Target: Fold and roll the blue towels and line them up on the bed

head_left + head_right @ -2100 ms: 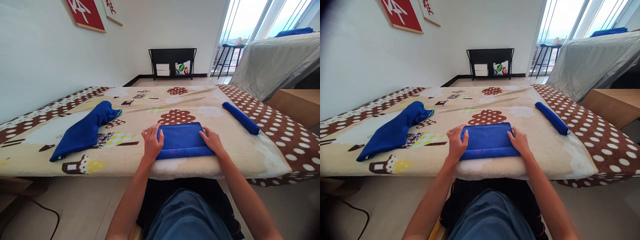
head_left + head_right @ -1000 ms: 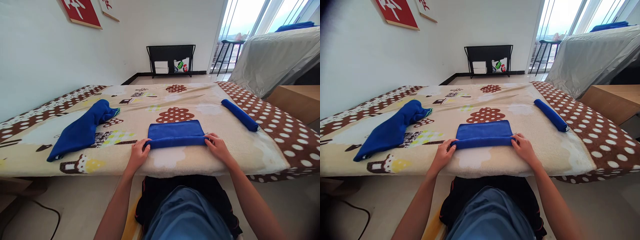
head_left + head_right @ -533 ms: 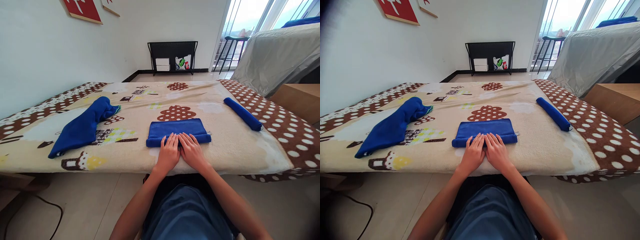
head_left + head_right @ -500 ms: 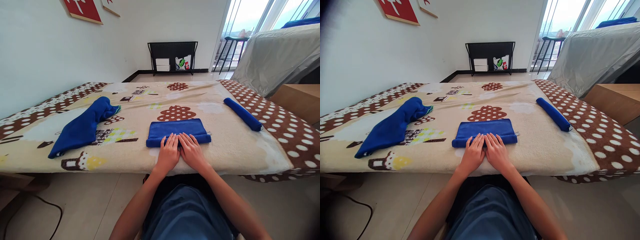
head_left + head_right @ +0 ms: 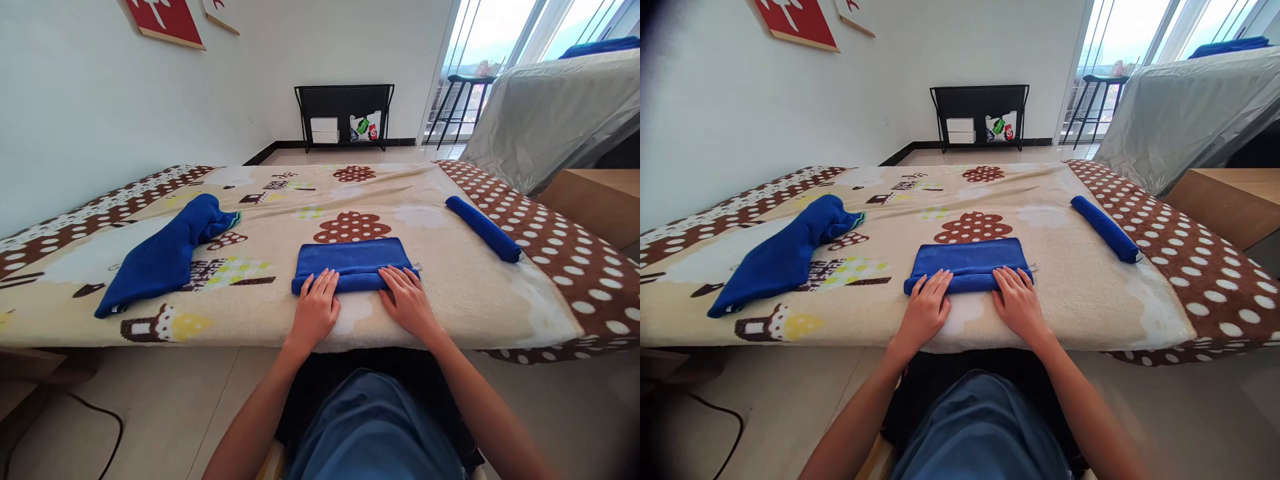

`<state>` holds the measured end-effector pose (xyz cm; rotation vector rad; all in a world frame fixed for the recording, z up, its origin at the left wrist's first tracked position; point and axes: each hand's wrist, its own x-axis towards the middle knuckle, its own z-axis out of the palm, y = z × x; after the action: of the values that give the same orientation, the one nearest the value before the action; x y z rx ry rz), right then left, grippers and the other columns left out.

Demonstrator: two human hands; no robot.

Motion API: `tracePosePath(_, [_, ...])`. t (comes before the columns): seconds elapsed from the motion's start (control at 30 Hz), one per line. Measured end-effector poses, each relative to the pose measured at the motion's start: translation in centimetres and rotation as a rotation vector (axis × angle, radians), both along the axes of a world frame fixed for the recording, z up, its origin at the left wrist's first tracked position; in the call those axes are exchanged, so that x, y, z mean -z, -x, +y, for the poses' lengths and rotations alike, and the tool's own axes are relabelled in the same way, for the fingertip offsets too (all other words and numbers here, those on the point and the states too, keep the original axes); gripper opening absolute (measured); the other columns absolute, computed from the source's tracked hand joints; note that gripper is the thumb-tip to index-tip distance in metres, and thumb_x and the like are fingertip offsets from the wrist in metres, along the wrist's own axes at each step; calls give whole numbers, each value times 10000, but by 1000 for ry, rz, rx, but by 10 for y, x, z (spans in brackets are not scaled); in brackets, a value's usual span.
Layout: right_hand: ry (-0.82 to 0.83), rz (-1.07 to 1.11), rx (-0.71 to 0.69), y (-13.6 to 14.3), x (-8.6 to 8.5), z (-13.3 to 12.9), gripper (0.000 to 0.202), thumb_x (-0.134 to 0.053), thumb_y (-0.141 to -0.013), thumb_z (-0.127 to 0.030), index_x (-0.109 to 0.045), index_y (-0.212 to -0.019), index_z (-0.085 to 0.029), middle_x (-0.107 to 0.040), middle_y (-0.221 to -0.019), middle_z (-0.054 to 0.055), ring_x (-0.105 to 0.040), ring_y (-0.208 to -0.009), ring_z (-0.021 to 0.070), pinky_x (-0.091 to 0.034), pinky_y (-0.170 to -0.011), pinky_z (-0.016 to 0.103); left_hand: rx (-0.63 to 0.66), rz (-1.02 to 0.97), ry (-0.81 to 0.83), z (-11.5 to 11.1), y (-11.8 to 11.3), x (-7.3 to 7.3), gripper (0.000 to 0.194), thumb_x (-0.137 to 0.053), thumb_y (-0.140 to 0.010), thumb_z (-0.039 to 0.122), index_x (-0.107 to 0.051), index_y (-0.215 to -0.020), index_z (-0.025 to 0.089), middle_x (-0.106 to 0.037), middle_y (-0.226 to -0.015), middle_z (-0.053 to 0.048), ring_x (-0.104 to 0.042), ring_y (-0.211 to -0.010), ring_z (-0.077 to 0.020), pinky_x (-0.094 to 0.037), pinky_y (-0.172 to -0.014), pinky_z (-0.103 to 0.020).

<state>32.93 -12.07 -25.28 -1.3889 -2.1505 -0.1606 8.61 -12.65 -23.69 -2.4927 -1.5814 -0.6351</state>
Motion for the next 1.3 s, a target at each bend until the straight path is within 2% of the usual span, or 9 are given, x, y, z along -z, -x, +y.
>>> tracePosePath(0.17, [-9, -3, 36, -20, 4, -2, 471, -441, -944, -213, -502, -1411, -196, -567, -1426, 55, -468, -1377, 202, -273, -1190, 456, -43, 0, 11, -2, 25, -3, 557, -404, -887, 123, -454, -1440, 181, -480, -1519, -78, -397, -1434, -213, -183, -1218, -470])
tracePosePath(0.43, [17, -3, 109, -51, 9, 3, 467, -478, -903, -228, -556, -1363, -227, -587, -1396, 67, -521, -1309, 248, -378, -1085, 470, -102, -29, -11, -6, 55, 1, 522, -401, -897, 143, -450, -1411, 220, -486, -1510, -112, -434, -1409, -236, -166, -1183, -521])
tracePosePath(0.57, [1, -8, 198, -54, 9, 9, 404, -539, -866, -270, -642, -1257, -249, -552, -1395, 101, -461, -1342, 304, -376, -1053, 503, -161, -54, -24, 1, 61, 4, 472, -419, -888, 150, -499, -1348, 216, -523, -1477, -118, -470, -1375, -245, -179, -1167, -519])
tracePosePath(0.67, [52, 11, 212, -53, 7, 14, 389, -540, -858, -269, -651, -1230, -264, -535, -1398, 96, -490, -1297, 296, -375, -1042, 501, -187, -73, -12, 8, 65, 3, 424, -447, -881, 171, -548, -1289, 230, -519, -1475, -110, -448, -1383, -264, -214, -1146, -512])
tracePosePath(0.77, [112, 56, 206, -53, 5, 19, 368, -531, -854, -283, -653, -1201, -264, -548, -1374, 87, -516, -1250, 291, -377, -1032, 504, -193, -116, 20, 12, 70, 0, 411, -481, -866, 186, -569, -1262, 254, -515, -1460, -94, -443, -1370, -276, -261, -1119, -501])
tracePosePath(1.0, [149, 138, 155, -58, 4, 26, 355, -507, -834, -287, -655, -1156, -274, -577, -1337, 77, -533, -1219, 291, -362, -1022, 520, -64, -243, 106, 14, 87, -8, 418, -538, -894, 292, -552, -1312, 302, -496, -1430, -66, -445, -1342, -275, -327, -1101, -456])
tracePosePath(1.3, [176, 192, 119, -63, 3, 27, 351, -531, -821, -313, -660, -1145, -274, -585, -1332, 78, -544, -1215, 291, -374, -1006, 506, -118, -219, 107, 18, 86, -5, 308, -513, -936, 344, -589, -1226, 274, -482, -1437, -103, -425, -1334, -308, -316, -1088, -509])
